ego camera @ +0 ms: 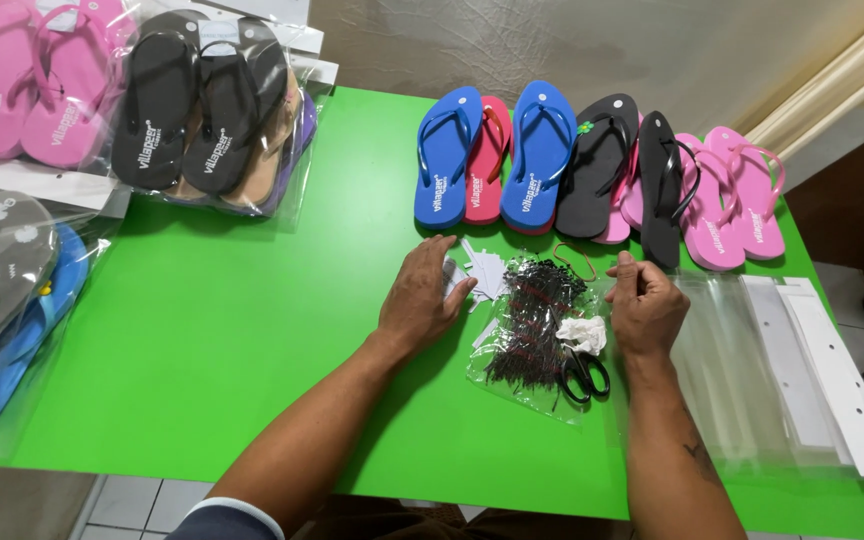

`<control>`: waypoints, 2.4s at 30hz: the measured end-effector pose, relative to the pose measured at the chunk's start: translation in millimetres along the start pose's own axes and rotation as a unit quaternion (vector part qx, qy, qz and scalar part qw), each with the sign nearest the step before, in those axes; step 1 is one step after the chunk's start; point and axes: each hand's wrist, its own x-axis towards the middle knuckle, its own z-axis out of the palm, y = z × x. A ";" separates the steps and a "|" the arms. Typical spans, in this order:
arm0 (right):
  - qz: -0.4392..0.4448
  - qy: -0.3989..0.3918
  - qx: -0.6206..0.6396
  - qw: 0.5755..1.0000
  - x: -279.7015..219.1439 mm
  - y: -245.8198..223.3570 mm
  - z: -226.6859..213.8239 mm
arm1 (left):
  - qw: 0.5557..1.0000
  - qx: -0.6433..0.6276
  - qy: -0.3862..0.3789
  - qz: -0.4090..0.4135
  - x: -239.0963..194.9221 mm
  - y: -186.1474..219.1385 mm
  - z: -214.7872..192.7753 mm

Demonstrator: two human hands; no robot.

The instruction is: Cleaning flip-flops with a cloth and attaching small identification tags to the straps at a workstation.

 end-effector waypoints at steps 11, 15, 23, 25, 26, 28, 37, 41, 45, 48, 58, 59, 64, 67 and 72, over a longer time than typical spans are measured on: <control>0.002 0.010 0.006 1.000 -1.7 -3.7 -7.9 | 1.000 -0.002 0.004 0.009 -0.2 0.0 -3.4; -0.002 0.000 -0.001 1.000 -0.4 1.6 -1.9 | 1.000 -0.007 -0.005 0.003 0.3 -0.7 -3.1; 0.004 -0.025 -0.004 1.000 -4.0 -15.1 -0.4 | 1.000 -0.026 -0.008 -0.014 0.7 -0.3 -3.5; 0.011 -0.027 -0.008 1.000 -4.5 -17.7 -0.6 | 0.999 -0.031 -0.008 -0.017 1.0 -2.7 -1.2; 0.016 -0.025 -0.007 1.000 -4.2 -18.6 -0.5 | 0.999 -0.044 0.000 -0.019 1.1 -5.4 0.6; 0.024 -0.021 -0.008 0.999 -3.2 -17.0 -0.2 | 0.998 -0.057 0.005 -0.018 1.2 -12.0 5.6; 0.107 -0.063 0.112 0.986 15.6 -21.4 -47.0 | 0.950 -0.237 0.141 -0.146 12.0 -12.3 -11.4; 0.175 -0.308 0.000 0.935 15.6 -59.4 -76.6 | 0.935 -0.262 0.170 -0.171 15.1 -16.2 -12.7; 0.187 -0.414 -0.069 0.888 11.5 -48.5 -66.7 | 0.922 -0.275 0.185 -0.203 20.2 -21.0 -10.0; 0.185 -0.406 -0.014 0.895 12.8 -49.9 -70.9 | 0.915 -0.280 0.198 -0.212 31.4 -29.6 -4.8; 0.127 -0.326 0.104 0.931 15.9 -15.0 -58.9 | 0.968 -0.057 0.122 -0.212 72.0 9.9 -11.7; 0.128 -0.298 0.130 0.937 15.7 -9.8 -57.9 | 0.967 -0.044 0.122 -0.219 74.8 8.0 -8.9; 0.154 -0.208 0.219 0.941 14.0 2.6 -43.6 | 0.961 -0.044 0.135 -0.238 79.0 -4.1 -2.1; 0.167 -0.163 0.310 0.922 12.5 -28.9 -41.8 | 0.940 -0.140 0.177 -0.254 75.1 -10.4 -3.4; 0.188 -0.125 0.285 0.932 9.5 -25.5 -37.9 | 0.907 -0.260 0.257 -0.209 43.8 18.4 -25.2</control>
